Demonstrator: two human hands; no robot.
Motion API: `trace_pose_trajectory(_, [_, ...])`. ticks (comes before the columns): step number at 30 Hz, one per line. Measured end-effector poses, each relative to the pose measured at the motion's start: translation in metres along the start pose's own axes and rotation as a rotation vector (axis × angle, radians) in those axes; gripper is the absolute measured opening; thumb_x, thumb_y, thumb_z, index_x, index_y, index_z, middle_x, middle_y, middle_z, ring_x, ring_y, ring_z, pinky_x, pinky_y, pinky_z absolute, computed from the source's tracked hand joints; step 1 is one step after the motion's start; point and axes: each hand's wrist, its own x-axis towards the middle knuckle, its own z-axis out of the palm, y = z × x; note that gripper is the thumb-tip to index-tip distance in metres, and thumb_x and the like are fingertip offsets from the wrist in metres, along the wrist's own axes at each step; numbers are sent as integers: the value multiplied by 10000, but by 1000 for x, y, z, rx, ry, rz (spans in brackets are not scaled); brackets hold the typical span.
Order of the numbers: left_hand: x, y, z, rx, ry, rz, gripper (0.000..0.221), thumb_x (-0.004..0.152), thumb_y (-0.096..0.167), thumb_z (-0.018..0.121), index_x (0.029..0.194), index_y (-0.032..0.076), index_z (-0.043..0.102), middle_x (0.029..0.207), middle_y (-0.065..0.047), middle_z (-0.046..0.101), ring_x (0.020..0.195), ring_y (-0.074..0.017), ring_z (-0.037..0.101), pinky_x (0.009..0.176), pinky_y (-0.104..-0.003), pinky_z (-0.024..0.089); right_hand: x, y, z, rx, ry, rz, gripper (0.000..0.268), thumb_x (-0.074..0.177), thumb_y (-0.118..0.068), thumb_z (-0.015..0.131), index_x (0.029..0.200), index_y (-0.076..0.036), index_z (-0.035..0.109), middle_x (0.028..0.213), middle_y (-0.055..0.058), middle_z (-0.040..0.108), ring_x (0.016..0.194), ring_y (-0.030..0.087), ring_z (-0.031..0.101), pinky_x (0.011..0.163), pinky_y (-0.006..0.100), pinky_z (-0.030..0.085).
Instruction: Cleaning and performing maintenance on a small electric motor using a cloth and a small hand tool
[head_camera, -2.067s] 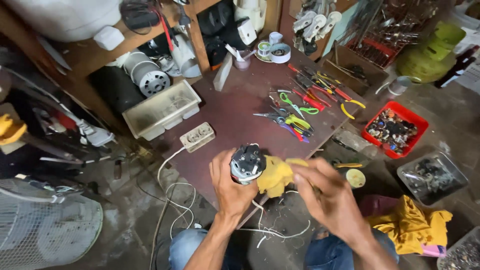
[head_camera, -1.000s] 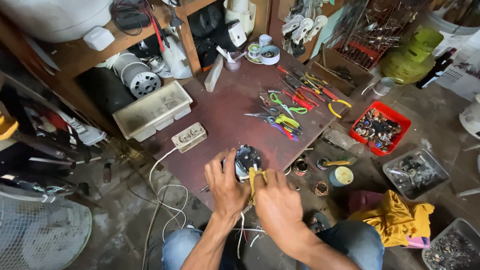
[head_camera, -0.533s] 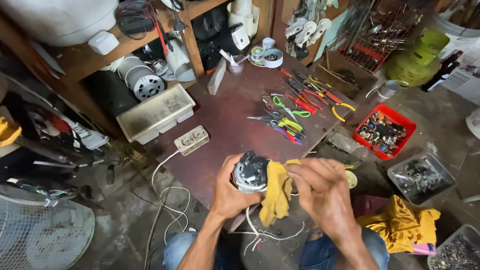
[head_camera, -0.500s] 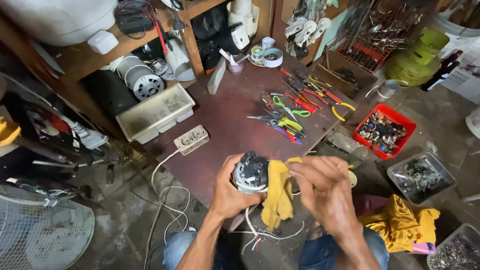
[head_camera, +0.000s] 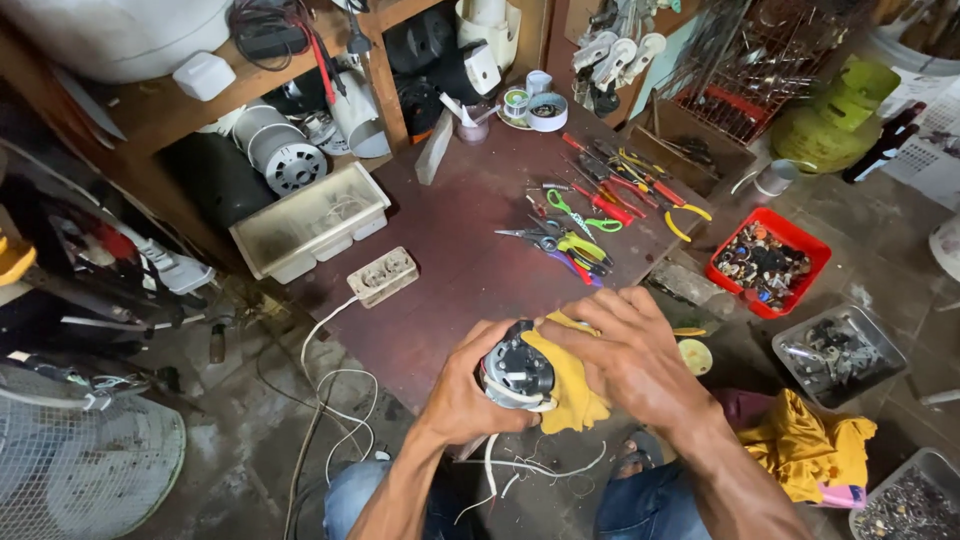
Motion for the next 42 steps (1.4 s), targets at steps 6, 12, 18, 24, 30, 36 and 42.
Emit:
trace_pose_trajectory(6, [-1,2,-1,38,-9,3,938,458,162,888,1336,36,585,1117,-59,568,1005,-167,602,877,-264,486,-6,-7,16,-82,30,49,737,658,58,540,1342,-209,608,1070,41,592,935,223,555,777,381,360])
trace_pose_trajectory(12, [-2,2,-8,71,-31,37,905,482,180,871,1327,29,586,1113,-76,570,995,-188,596,860,-274,480,-8,-18,33,-48,155,125,650,760,89,557,1330,-214,630,1023,21,609,900,218,594,783,379,411])
trace_pose_trajectory(18, [-2,2,-4,-74,-1,-67,956,420,168,900,1322,49,610,1098,-55,574,1012,-163,600,904,-274,480,-14,-15,52,145,224,314,438,940,-8,617,1295,-260,664,1057,12,625,870,172,623,814,352,436])
trace_pose_trajectory(24, [-2,-2,-6,-65,-15,-64,943,435,141,905,1320,29,601,1129,-78,574,1034,-180,618,919,-262,497,-14,1,16,76,21,148,813,559,67,702,1304,-256,657,1099,-14,635,948,177,563,814,382,268])
trace_pose_trajectory(30, [-2,-3,-1,12,-18,-65,968,420,142,887,1338,51,594,1139,-62,574,1023,-166,615,887,-246,490,-3,-11,7,-273,-19,-13,583,716,11,611,1270,-168,624,1015,41,534,875,224,518,756,427,338])
trace_pose_trajectory(36, [-2,2,3,97,-31,-129,967,426,92,839,1361,69,592,1109,-50,560,1012,-165,624,872,-230,494,10,-37,5,-623,-162,6,365,760,-193,607,1116,-117,645,840,-4,524,807,239,517,733,440,385])
trace_pose_trajectory(42, [-4,-10,3,121,-65,-73,1000,416,124,865,1375,49,589,1136,-56,561,1072,-173,613,944,-231,462,27,-8,-7,-373,-105,-263,90,846,-187,618,860,-119,675,830,27,578,816,254,540,776,476,382])
